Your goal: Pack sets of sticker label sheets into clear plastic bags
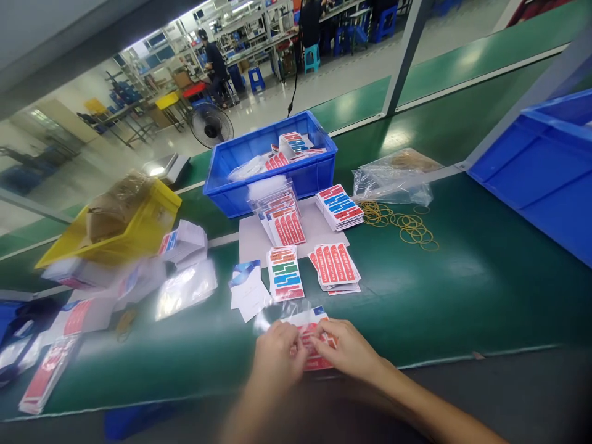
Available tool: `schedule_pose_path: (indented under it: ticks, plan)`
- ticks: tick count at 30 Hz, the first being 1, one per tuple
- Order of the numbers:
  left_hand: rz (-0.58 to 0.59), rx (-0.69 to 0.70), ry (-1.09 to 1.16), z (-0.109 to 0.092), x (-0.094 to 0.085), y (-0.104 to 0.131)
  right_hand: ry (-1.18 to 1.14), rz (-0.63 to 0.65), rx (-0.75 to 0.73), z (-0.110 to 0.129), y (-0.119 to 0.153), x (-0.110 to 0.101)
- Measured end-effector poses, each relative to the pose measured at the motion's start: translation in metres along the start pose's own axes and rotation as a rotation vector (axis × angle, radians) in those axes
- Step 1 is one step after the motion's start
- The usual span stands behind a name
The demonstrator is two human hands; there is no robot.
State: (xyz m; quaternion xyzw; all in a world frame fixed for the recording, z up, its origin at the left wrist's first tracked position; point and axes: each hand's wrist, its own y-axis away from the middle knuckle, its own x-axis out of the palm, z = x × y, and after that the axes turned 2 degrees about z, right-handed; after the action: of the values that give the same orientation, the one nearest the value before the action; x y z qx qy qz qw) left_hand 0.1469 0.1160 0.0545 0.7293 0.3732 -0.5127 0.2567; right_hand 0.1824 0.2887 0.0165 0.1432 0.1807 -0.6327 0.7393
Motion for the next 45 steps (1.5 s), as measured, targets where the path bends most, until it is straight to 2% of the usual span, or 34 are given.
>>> schedule_pose_path:
  ticks: [3,6,9,11,15,17,19,22,24,28,35,40,45]
  plan:
    - [0.114,0.051,0.090,-0.013,0.000,0.003,0.026,0.000,0.007,0.000,-0.004,-0.009]
    - [0.117,0.046,0.133,-0.019,0.002,0.001,0.047,0.026,-0.015,0.002,-0.006,-0.010]
    - [0.103,0.023,0.147,-0.012,-0.001,-0.001,0.058,0.041,-0.024,0.003,-0.006,-0.007]
    - [0.044,-0.045,0.133,-0.004,-0.006,0.000,0.069,0.023,-0.007,0.002,-0.004,-0.006]
    - [-0.169,-0.225,0.012,0.013,-0.017,0.007,0.053,-0.014,0.033,-0.005,0.005,-0.020]
    - [-0.245,-0.258,-0.060,0.016,-0.019,0.010,-0.004,-0.071,0.047,-0.007,0.014,-0.033]
    - [-0.267,-0.250,-0.104,0.014,-0.018,0.011,-0.058,-0.177,0.074,-0.006,0.024,-0.048]
    - [-0.222,-0.209,-0.122,0.004,-0.010,0.008,-0.062,-0.322,0.103,0.002,0.038,-0.064]
    - [-0.181,-0.187,-0.111,-0.004,-0.001,0.003,-0.033,-0.347,0.077,0.008,0.044,-0.067]
    - [-0.132,-0.192,-0.051,-0.019,0.018,-0.006,0.032,-0.277,0.037,0.009,0.053,-0.061]
    - [0.028,-0.235,0.013,-0.028,0.046,-0.006,0.029,-0.235,0.192,-0.013,0.074,-0.056]
    - [0.054,-0.229,0.023,-0.036,0.058,-0.003,-0.101,-0.076,0.296,-0.017,0.084,-0.051]
    - [0.045,-0.161,-0.021,-0.036,0.071,-0.002,-0.361,0.020,0.406,-0.027,0.087,-0.050]
